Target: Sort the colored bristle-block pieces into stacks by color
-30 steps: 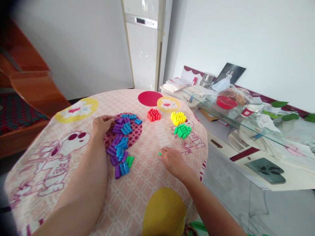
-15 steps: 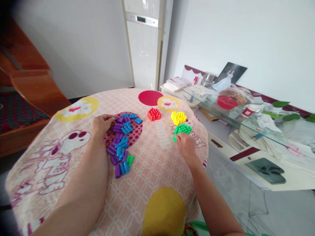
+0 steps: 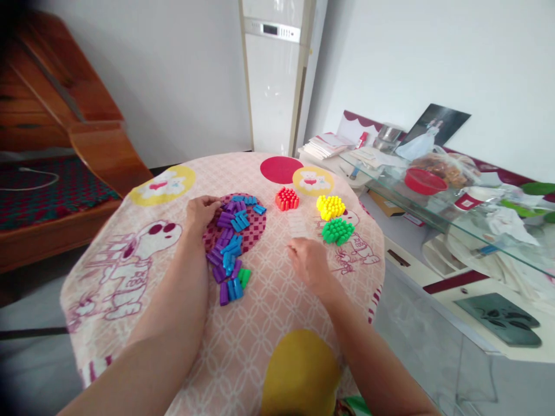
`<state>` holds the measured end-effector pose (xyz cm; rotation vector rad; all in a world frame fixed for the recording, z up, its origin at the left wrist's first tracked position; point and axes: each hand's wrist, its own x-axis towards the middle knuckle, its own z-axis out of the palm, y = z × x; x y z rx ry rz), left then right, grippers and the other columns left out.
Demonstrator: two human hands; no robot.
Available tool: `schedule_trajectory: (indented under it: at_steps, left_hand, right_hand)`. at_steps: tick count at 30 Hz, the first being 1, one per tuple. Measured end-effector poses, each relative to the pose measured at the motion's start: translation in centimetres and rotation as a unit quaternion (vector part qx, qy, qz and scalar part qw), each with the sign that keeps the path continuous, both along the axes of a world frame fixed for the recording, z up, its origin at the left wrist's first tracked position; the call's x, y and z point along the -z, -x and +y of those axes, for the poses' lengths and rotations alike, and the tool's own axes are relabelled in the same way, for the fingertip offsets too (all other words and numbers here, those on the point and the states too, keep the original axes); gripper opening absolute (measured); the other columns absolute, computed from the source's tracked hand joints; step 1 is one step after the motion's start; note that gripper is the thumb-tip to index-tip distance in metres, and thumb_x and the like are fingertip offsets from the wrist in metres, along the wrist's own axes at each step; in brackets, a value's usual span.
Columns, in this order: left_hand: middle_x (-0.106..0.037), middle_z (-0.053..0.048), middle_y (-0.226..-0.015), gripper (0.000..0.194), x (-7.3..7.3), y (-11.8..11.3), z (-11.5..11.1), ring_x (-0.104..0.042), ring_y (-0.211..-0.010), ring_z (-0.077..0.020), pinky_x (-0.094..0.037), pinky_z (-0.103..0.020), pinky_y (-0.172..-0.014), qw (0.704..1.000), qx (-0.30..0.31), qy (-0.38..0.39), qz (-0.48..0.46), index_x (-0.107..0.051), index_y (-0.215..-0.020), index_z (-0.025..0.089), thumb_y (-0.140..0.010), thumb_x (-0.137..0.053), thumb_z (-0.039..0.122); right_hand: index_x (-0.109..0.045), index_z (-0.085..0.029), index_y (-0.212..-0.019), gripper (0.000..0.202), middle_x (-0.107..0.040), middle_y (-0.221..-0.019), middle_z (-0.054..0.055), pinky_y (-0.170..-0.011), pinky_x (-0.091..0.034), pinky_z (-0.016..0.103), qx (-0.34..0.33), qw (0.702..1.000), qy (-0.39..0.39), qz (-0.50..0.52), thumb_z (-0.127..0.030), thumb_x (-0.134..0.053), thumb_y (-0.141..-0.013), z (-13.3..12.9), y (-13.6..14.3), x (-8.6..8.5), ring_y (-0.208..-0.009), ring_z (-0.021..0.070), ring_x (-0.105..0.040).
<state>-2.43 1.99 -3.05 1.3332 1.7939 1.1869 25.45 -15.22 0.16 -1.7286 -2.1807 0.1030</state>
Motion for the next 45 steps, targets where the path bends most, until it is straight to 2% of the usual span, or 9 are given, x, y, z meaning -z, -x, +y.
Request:
schedule_trajectory:
  at_steps: [5,13,17,19,22,26,32,37,45]
  left_hand:
    - [-0.074,-0.005,-0.076,0.027,0.4,0.4,0.1,-0.067,-0.068,-0.0165,-0.051,-0.023,-0.063,1.0,0.005,-0.013,0.007,-0.076,-0.096,0.014,-0.076,-0.059,0.019]
    - [-0.073,-0.004,-0.072,0.027,1.0,0.6,0.6,-0.068,-0.068,-0.0172,-0.052,-0.024,-0.064,1.0,0.011,-0.017,0.006,-0.077,-0.096,0.016,-0.075,-0.06,0.021]
    - [-0.073,-0.004,-0.071,0.026,0.7,0.4,0.4,-0.068,-0.067,-0.0169,-0.053,-0.023,-0.064,1.0,0.007,-0.009,-0.005,-0.076,-0.095,0.015,-0.076,-0.059,0.02]
    - [-0.073,-0.003,-0.071,0.026,0.4,0.3,0.2,-0.068,-0.067,-0.0168,-0.053,-0.024,-0.064,1.0,0.006,-0.007,-0.005,-0.076,-0.095,0.015,-0.076,-0.06,0.019]
    - [-0.073,-0.003,-0.071,0.026,0.1,0.2,0.1,-0.067,-0.066,-0.0164,-0.053,-0.024,-0.064,1.0,0.004,-0.001,-0.014,-0.076,-0.095,0.015,-0.075,-0.059,0.018]
    - [-0.072,-0.003,-0.071,0.024,0.3,0.2,0.4,-0.067,-0.066,-0.0166,-0.053,-0.024,-0.063,1.0,-0.003,0.002,-0.018,-0.075,-0.093,0.015,-0.076,-0.059,0.018]
    - [-0.071,-0.003,-0.069,0.023,0.4,0.4,0.5,-0.068,-0.068,-0.0176,-0.053,-0.025,-0.065,1.0,-0.003,0.004,0.004,-0.076,-0.092,0.017,-0.076,-0.061,0.019]
    - [-0.072,-0.002,-0.069,0.022,0.1,0.5,0.3,-0.069,-0.07,-0.0182,-0.054,-0.026,-0.07,0.999,-0.005,-0.004,0.034,-0.076,-0.092,0.018,-0.075,-0.063,0.019]
    - [-0.071,-0.002,-0.067,0.023,0.9,0.6,0.8,-0.067,-0.065,-0.0162,-0.053,-0.023,-0.064,1.0,0.002,-0.005,-0.002,-0.076,-0.093,0.017,-0.076,-0.061,0.018]
  right_hand:
    - [-0.066,-0.02,-0.096,0.013,-0.071,-0.087,0.005,-0.068,-0.037,0.026,-0.198,0.974,0.097,-0.05,-0.031,-0.059,-0.093,-1.2,6.5,0.4,-0.078,0.0172,-0.063]
    - [-0.062,-0.015,-0.111,0.032,-0.07,-0.096,0.011,-0.072,-0.045,0.03,-0.246,0.956,0.086,-0.133,-0.039,-0.062,-0.091,-1.5,8.2,0.6,-0.088,0.0229,-0.065]
    - [-0.067,-0.015,-0.099,0.025,-0.071,-0.092,0.011,-0.075,-0.045,0.029,-0.207,0.973,0.065,-0.078,-0.035,-0.052,-0.097,-1.2,8.1,1.5,-0.086,0.02,-0.064]
    - [-0.069,-0.016,-0.091,0.024,-0.071,-0.088,0.008,-0.074,-0.044,0.027,-0.151,0.988,0.036,-0.01,-0.03,-0.05,-0.097,-0.6,6.8,1.6,-0.082,0.0169,-0.063]
    - [-0.07,-0.018,-0.085,0.02,-0.072,-0.081,0.005,-0.069,-0.043,0.024,-0.016,0.994,-0.025,0.109,-0.024,-0.052,-0.093,0.4,3.2,1.3,-0.073,0.0147,-0.062]
    - [-0.073,-0.018,-0.087,0.019,-0.075,-0.083,0.007,-0.069,-0.047,0.026,0.122,0.969,-0.083,0.197,-0.026,-0.055,-0.085,0.4,-3.2,0.7,-0.073,0.0183,-0.065]
    - [-0.075,-0.017,-0.082,0.025,-0.075,-0.081,0.01,-0.066,-0.041,0.029,0.226,0.968,-0.086,0.069,-0.027,-0.053,-0.081,-1.3,-8.6,0.4,-0.07,0.0207,-0.063]
    - [-0.076,-0.018,-0.08,0.026,-0.074,-0.078,0.009,-0.063,-0.036,0.029,0.232,0.971,-0.061,0.019,-0.027,-0.051,-0.082,-1.2,-9.2,0.1,-0.068,0.0198,-0.059]
    - [-0.075,-0.018,-0.079,0.024,-0.072,-0.076,0.008,-0.061,-0.031,0.029,0.224,0.972,-0.002,-0.076,-0.021,-0.052,-0.083,-1.1,-9.3,-0.4,-0.068,0.0183,-0.058]
